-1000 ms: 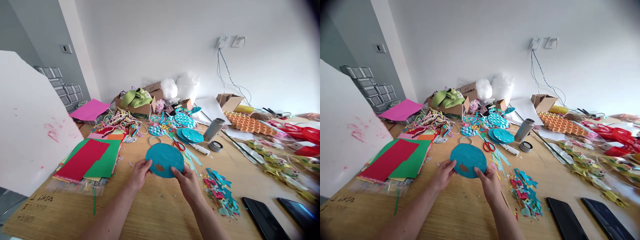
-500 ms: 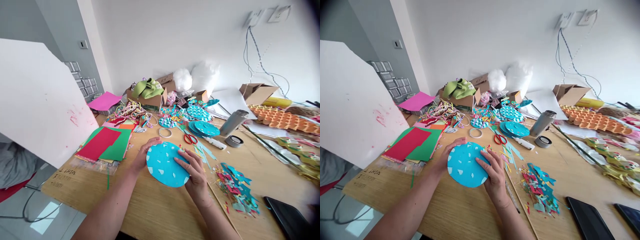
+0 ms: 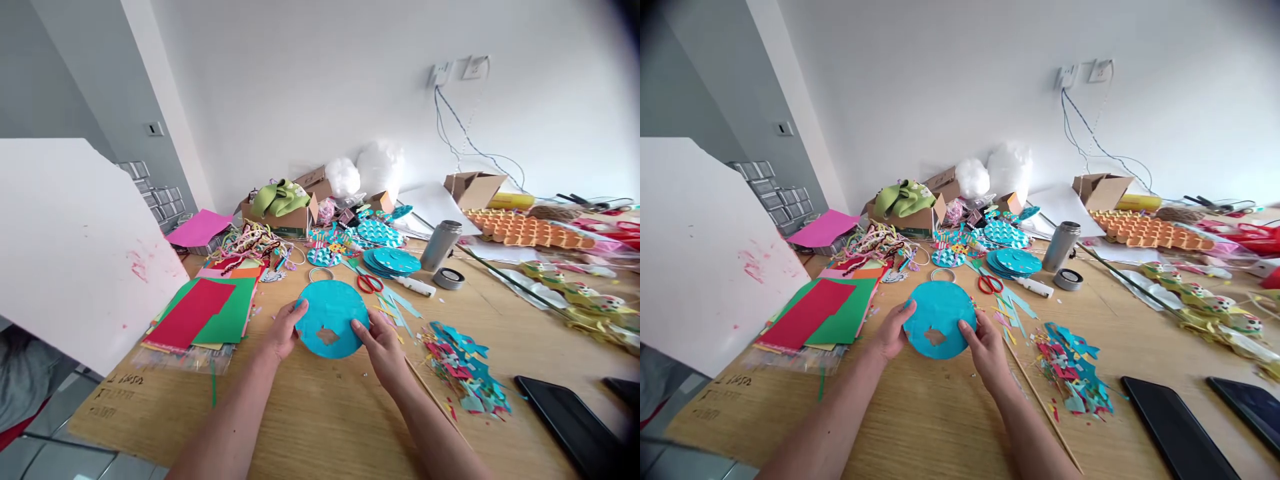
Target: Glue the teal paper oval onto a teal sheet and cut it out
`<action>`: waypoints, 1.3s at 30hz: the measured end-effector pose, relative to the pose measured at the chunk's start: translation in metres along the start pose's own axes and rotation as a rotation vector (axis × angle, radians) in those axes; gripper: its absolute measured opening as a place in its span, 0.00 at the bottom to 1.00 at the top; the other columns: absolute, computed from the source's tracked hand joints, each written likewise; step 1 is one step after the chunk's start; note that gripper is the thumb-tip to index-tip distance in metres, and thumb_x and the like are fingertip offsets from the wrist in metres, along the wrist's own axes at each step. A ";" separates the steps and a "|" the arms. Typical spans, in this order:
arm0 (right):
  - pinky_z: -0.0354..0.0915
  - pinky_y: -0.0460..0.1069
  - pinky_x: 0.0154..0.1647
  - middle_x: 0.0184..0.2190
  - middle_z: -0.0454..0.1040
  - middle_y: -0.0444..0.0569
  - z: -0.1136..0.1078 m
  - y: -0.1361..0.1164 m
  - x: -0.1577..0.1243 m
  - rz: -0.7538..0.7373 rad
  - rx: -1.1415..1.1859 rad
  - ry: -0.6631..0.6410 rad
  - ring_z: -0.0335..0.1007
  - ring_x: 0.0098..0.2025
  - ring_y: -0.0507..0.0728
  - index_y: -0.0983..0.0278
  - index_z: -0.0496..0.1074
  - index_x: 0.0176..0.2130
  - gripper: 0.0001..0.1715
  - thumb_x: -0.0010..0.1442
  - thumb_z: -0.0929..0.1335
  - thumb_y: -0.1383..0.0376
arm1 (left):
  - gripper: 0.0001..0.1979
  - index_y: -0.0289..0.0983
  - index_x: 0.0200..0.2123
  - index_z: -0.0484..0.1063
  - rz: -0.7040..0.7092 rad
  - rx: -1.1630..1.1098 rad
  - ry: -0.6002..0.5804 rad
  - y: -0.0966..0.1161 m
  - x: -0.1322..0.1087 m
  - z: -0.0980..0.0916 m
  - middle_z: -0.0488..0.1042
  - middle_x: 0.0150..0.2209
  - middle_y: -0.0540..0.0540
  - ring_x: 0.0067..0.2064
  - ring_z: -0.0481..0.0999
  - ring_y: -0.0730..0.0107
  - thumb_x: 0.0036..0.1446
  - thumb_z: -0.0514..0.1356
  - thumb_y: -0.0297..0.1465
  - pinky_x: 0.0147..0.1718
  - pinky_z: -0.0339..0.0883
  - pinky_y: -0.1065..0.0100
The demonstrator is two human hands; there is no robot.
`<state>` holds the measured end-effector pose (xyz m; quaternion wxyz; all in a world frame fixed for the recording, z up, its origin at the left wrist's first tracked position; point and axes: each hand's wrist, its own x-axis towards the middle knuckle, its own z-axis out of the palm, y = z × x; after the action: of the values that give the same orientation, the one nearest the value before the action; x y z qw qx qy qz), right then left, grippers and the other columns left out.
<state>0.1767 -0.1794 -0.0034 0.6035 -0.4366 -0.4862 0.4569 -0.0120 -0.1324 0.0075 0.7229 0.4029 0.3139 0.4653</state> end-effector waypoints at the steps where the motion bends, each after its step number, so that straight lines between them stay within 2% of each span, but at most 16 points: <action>1: 0.68 0.49 0.34 0.33 0.76 0.45 0.000 0.000 0.000 0.007 0.001 -0.011 0.70 0.35 0.58 0.59 0.73 0.39 0.22 0.51 0.73 0.49 | 0.25 0.32 0.39 0.76 -0.003 -0.018 0.017 -0.001 0.001 -0.001 0.80 0.35 0.39 0.34 0.78 0.60 0.46 0.67 0.46 0.33 0.70 0.64; 5: 0.69 0.52 0.37 0.40 0.78 0.47 0.000 0.000 -0.001 0.089 0.095 -0.082 0.73 0.38 0.60 0.58 0.71 0.47 0.27 0.51 0.72 0.48 | 0.20 0.32 0.32 0.76 -0.008 -0.040 0.110 -0.004 0.005 -0.005 0.80 0.29 0.42 0.28 0.77 0.65 0.42 0.71 0.43 0.30 0.70 0.65; 8: 0.70 0.52 0.35 0.42 0.78 0.48 0.000 -0.002 -0.002 0.154 0.167 -0.086 0.74 0.39 0.61 0.58 0.70 0.49 0.30 0.50 0.73 0.48 | 0.21 0.32 0.34 0.76 -0.034 -0.076 0.120 -0.005 0.004 -0.004 0.80 0.32 0.42 0.33 0.79 0.60 0.41 0.71 0.41 0.35 0.71 0.62; 11: 0.71 0.51 0.32 0.43 0.78 0.49 -0.001 -0.003 0.000 0.211 0.225 0.009 0.75 0.38 0.61 0.59 0.68 0.51 0.35 0.47 0.74 0.49 | 0.22 0.32 0.39 0.76 -0.064 -0.093 0.065 -0.007 0.002 -0.001 0.80 0.36 0.41 0.37 0.79 0.57 0.42 0.70 0.39 0.39 0.70 0.60; 15: 0.71 0.51 0.30 0.42 0.78 0.49 -0.005 0.001 0.003 0.252 0.208 0.154 0.75 0.37 0.61 0.58 0.67 0.51 0.35 0.47 0.74 0.49 | 0.19 0.33 0.37 0.76 -0.040 -0.017 0.046 -0.014 0.002 0.002 0.80 0.34 0.43 0.33 0.77 0.63 0.41 0.71 0.35 0.33 0.70 0.65; 17: 0.71 0.51 0.29 0.42 0.78 0.49 -0.006 0.003 0.003 0.247 0.180 0.175 0.75 0.38 0.61 0.58 0.67 0.50 0.32 0.50 0.72 0.47 | 0.17 0.33 0.35 0.75 0.018 0.026 0.080 -0.020 0.004 0.003 0.79 0.32 0.45 0.30 0.76 0.68 0.42 0.71 0.35 0.29 0.68 0.68; 20: 0.71 0.51 0.31 0.42 0.78 0.51 -0.003 0.005 0.002 0.208 0.181 0.131 0.75 0.40 0.61 0.60 0.68 0.46 0.30 0.51 0.71 0.45 | 0.17 0.34 0.35 0.74 0.089 0.050 0.113 -0.026 0.007 0.005 0.78 0.30 0.48 0.26 0.73 0.72 0.43 0.70 0.37 0.25 0.67 0.71; 23: 0.72 0.53 0.35 0.39 0.78 0.50 0.003 0.005 0.000 0.164 0.139 0.118 0.76 0.38 0.61 0.62 0.68 0.45 0.32 0.45 0.75 0.49 | 0.19 0.34 0.36 0.73 0.097 0.044 0.101 -0.028 0.006 0.009 0.78 0.31 0.48 0.28 0.74 0.71 0.43 0.70 0.38 0.27 0.68 0.70; 26: 0.72 0.54 0.37 0.38 0.79 0.50 0.005 0.006 0.000 0.145 0.068 0.183 0.76 0.37 0.62 0.63 0.67 0.45 0.38 0.37 0.79 0.55 | 0.19 0.34 0.37 0.74 0.081 0.024 0.077 -0.028 0.002 0.014 0.79 0.35 0.46 0.32 0.76 0.68 0.42 0.71 0.37 0.32 0.69 0.68; 30: 0.72 0.54 0.37 0.38 0.78 0.49 0.003 0.008 0.001 0.141 0.075 0.217 0.75 0.37 0.61 0.63 0.67 0.44 0.37 0.37 0.79 0.56 | 0.22 0.35 0.40 0.74 0.041 -0.039 0.051 -0.026 0.000 0.019 0.80 0.39 0.44 0.37 0.78 0.64 0.42 0.71 0.38 0.37 0.71 0.65; 35: 0.71 0.55 0.37 0.39 0.77 0.51 0.002 0.009 0.002 0.072 0.048 0.272 0.74 0.37 0.62 0.63 0.68 0.44 0.36 0.39 0.78 0.54 | 0.23 0.32 0.39 0.75 -0.106 0.044 -0.052 -0.027 -0.002 0.018 0.80 0.38 0.41 0.33 0.77 0.65 0.40 0.73 0.37 0.29 0.72 0.66; 39: 0.71 0.55 0.39 0.41 0.77 0.50 -0.001 0.007 0.003 0.074 0.140 0.287 0.75 0.40 0.62 0.60 0.69 0.44 0.29 0.47 0.74 0.49 | 0.22 0.31 0.36 0.75 -0.112 0.082 -0.043 -0.028 -0.002 0.016 0.80 0.37 0.40 0.32 0.77 0.66 0.39 0.73 0.38 0.29 0.73 0.66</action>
<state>0.1776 -0.1754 -0.0101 0.6785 -0.4719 -0.3453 0.4447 0.0120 -0.1456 -0.0092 0.7373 0.4240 0.3392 0.4019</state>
